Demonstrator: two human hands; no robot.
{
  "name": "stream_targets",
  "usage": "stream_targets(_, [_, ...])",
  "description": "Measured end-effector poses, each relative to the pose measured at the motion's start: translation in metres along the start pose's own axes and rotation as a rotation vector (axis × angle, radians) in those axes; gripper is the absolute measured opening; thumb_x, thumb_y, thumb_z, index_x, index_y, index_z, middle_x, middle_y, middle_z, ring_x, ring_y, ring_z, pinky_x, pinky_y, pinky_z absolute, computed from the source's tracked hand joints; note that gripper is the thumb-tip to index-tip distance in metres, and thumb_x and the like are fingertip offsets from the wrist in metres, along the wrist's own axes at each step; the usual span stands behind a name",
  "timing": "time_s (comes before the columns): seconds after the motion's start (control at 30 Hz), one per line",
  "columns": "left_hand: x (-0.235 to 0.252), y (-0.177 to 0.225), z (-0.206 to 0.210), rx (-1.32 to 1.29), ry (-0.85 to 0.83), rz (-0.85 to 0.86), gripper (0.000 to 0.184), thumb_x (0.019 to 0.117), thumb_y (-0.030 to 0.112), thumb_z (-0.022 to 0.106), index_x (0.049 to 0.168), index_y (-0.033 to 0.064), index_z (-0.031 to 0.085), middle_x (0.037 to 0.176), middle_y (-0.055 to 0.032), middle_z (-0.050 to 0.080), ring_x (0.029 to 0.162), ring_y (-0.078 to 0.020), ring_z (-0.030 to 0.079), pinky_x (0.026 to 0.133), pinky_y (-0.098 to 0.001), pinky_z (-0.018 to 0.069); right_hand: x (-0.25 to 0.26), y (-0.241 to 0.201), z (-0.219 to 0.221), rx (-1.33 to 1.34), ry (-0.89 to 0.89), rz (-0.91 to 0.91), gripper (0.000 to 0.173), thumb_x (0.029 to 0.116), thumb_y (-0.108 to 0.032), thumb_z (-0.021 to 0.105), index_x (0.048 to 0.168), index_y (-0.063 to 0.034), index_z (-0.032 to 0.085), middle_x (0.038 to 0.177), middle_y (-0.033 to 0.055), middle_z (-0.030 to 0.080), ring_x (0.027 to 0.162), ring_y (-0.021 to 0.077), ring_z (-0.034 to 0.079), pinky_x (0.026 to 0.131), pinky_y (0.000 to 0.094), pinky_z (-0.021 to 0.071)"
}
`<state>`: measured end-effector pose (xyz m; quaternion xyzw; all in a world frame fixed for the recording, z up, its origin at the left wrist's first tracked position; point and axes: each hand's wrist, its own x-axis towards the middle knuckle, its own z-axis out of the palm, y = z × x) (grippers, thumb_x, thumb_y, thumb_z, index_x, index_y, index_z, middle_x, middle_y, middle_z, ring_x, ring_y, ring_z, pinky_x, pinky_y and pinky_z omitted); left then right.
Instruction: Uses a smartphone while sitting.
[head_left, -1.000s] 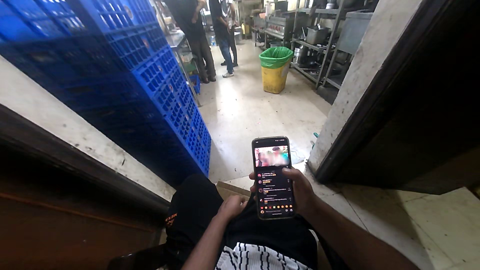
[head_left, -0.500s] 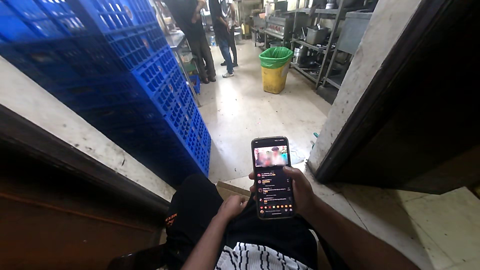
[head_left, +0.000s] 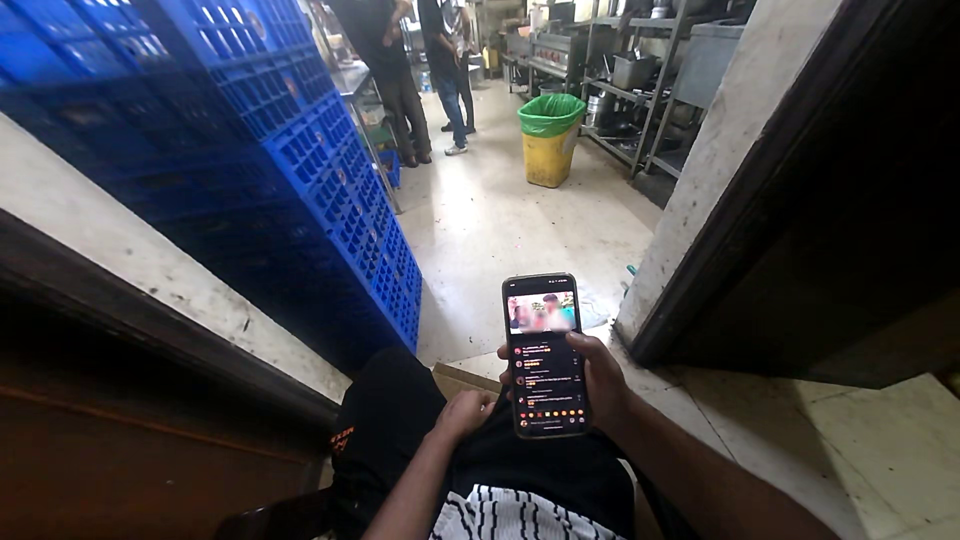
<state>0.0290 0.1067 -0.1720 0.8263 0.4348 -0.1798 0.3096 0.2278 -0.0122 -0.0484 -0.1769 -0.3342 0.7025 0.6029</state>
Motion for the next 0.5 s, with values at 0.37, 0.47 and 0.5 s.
stream_targets(0.37, [0.0027, -0.0020, 0.0017, 0.003, 0.003, 0.001, 0.045, 0.1110, 0.036, 0.043, 0.123, 0.0000, 0.068, 0.125, -0.0240, 0.069, 0.122, -0.0388, 0.065, 0.105, -0.0591, 0.0482, -0.0003, -0.0004, 0.0013, -0.013, 0.014, 0.009, 0.072, 0.0796, -0.059, 0.074, 0.131, -0.0129, 0.054, 0.114, 0.0197, 0.071, 0.097, 0.0331, 0.073, 0.085, 0.0489, 0.0603])
stream_targets(0.47, [0.0013, -0.0009, 0.0011, 0.001, 0.007, 0.003, 0.045, 0.1110, 0.036, 0.043, 0.123, -0.0005, 0.068, 0.125, -0.0244, 0.069, 0.122, -0.0391, 0.064, 0.105, -0.0595, 0.0481, -0.0004, -0.0006, 0.0015, -0.021, 0.037, 0.016, 0.079, 0.0768, -0.065, 0.075, 0.131, -0.0102, 0.054, 0.114, 0.0194, 0.071, 0.097, 0.0328, 0.073, 0.085, 0.0494, 0.0601])
stream_targets(0.5, [0.0006, -0.0002, 0.0005, 0.005, 0.005, 0.002, 0.045, 0.1111, 0.036, 0.043, 0.124, -0.0004, 0.067, 0.125, -0.0244, 0.068, 0.123, -0.0388, 0.064, 0.105, -0.0592, 0.0479, -0.0004, -0.0010, 0.0021, -0.028, 0.043, 0.018, 0.082, 0.0767, -0.067, 0.074, 0.131, -0.0092, 0.053, 0.114, 0.0193, 0.070, 0.097, 0.0327, 0.073, 0.086, 0.0496, 0.0599])
